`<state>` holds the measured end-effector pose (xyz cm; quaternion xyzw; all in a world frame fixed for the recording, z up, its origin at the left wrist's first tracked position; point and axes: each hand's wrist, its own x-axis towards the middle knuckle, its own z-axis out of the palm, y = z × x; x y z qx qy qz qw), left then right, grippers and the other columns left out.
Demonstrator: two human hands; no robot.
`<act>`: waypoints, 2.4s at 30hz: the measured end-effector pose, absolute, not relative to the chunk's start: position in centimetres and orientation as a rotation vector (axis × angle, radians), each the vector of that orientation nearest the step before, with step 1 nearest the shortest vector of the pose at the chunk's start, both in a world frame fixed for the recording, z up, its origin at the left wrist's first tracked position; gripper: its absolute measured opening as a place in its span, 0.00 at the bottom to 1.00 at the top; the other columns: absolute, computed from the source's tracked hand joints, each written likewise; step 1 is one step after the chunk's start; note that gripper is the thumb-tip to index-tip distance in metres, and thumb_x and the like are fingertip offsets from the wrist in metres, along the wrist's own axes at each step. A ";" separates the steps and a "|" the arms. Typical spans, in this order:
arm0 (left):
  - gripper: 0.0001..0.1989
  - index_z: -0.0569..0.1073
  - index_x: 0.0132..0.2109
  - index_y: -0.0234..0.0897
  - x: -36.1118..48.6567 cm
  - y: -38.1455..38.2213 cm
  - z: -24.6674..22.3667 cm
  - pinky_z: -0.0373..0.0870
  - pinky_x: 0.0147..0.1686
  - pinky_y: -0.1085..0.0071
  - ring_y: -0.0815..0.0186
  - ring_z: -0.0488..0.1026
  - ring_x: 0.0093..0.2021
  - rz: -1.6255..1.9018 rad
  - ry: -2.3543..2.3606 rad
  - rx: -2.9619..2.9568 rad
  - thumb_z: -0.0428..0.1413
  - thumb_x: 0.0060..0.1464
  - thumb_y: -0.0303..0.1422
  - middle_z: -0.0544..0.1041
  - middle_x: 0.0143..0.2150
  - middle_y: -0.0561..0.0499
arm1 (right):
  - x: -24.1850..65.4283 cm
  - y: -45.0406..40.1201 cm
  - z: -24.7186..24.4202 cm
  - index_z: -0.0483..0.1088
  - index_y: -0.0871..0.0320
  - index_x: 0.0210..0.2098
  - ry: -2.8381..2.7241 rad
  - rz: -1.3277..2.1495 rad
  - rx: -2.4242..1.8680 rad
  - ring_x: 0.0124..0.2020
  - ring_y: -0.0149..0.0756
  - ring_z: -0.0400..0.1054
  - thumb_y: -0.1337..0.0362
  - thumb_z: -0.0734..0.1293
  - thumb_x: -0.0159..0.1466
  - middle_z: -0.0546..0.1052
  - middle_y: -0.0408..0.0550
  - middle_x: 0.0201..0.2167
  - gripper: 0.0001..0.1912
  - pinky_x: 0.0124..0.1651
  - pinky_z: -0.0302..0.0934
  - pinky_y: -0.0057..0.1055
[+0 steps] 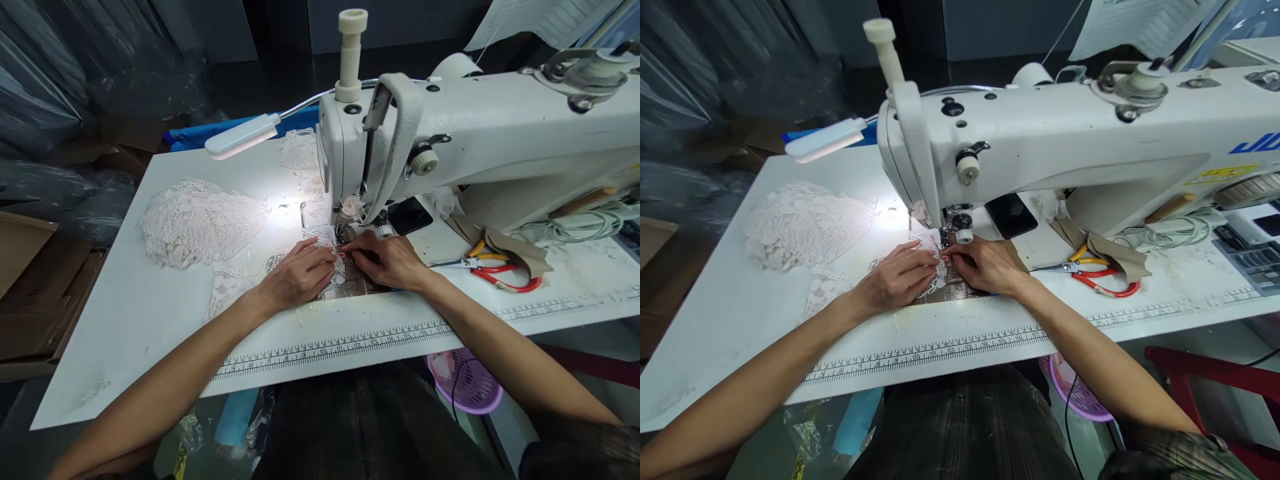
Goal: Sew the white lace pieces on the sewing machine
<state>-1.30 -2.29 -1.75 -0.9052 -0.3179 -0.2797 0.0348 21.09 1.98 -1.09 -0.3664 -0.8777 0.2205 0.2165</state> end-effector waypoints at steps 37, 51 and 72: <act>0.06 0.71 0.45 0.32 -1.6 -2.0 -1.4 0.67 0.59 0.55 0.66 0.75 0.47 -0.797 -0.916 -2.781 0.53 0.60 0.26 0.78 0.42 0.47 | 21.6 0.4 -1.3 0.73 0.59 0.50 -2.627 0.419 -0.663 0.44 0.42 0.64 0.70 0.60 0.65 0.69 0.55 0.42 0.16 0.48 0.65 0.43; 0.12 0.71 0.50 0.32 -1.9 -1.8 -1.4 0.66 0.45 0.59 0.59 0.72 0.45 -0.577 -1.031 -2.770 0.50 0.62 0.30 0.75 0.52 0.41 | 21.5 0.2 -1.4 0.73 0.57 0.47 -2.625 0.361 -0.645 0.42 0.41 0.64 0.70 0.61 0.64 0.69 0.54 0.40 0.14 0.45 0.65 0.42; 0.13 0.71 0.51 0.32 -1.1 -2.6 -1.0 0.64 0.43 0.57 0.55 0.71 0.46 -0.436 -1.159 -2.695 0.48 0.64 0.32 0.73 0.54 0.40 | 21.2 0.1 -1.5 0.71 0.59 0.49 -2.677 0.253 -0.665 0.43 0.42 0.63 0.70 0.59 0.65 0.69 0.55 0.40 0.15 0.45 0.64 0.42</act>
